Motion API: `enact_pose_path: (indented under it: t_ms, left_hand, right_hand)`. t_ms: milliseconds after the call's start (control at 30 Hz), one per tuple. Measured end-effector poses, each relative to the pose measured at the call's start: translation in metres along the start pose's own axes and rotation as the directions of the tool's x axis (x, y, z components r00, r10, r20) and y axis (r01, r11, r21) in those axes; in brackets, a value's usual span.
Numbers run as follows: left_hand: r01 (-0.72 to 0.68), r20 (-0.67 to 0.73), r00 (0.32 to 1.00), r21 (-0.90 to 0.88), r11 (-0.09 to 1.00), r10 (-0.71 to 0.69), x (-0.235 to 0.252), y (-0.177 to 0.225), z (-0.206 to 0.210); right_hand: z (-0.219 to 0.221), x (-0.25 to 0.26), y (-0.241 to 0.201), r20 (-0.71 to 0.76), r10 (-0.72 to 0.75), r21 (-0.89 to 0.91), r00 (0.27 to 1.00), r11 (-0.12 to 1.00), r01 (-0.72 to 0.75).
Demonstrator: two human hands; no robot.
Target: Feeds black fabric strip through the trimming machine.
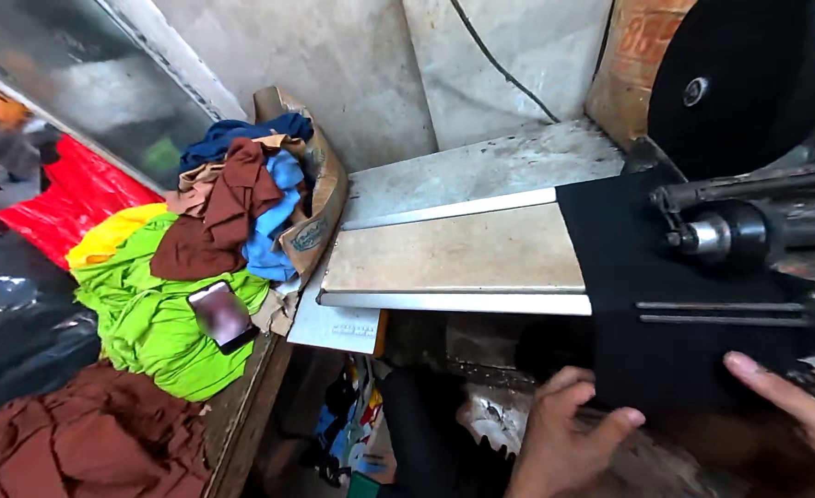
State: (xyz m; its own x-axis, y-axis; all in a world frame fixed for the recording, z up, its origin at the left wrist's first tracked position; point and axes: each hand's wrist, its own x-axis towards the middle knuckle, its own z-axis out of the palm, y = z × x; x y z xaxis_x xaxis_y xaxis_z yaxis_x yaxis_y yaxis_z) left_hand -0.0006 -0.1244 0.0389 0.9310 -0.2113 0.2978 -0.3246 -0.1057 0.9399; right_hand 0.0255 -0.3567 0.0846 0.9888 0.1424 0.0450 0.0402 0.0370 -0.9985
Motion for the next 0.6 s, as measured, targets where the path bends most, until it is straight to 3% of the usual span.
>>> enact_pose_path:
  t_ms: [600]
  left_hand:
    - [-0.002,-0.020,1.000,-0.021,1.000,0.002,0.0019,-0.0017,-0.0019]
  right_hand:
    - [-0.0012,0.0018,0.0063,0.014,-0.013,0.004,1.000,1.000,0.013]
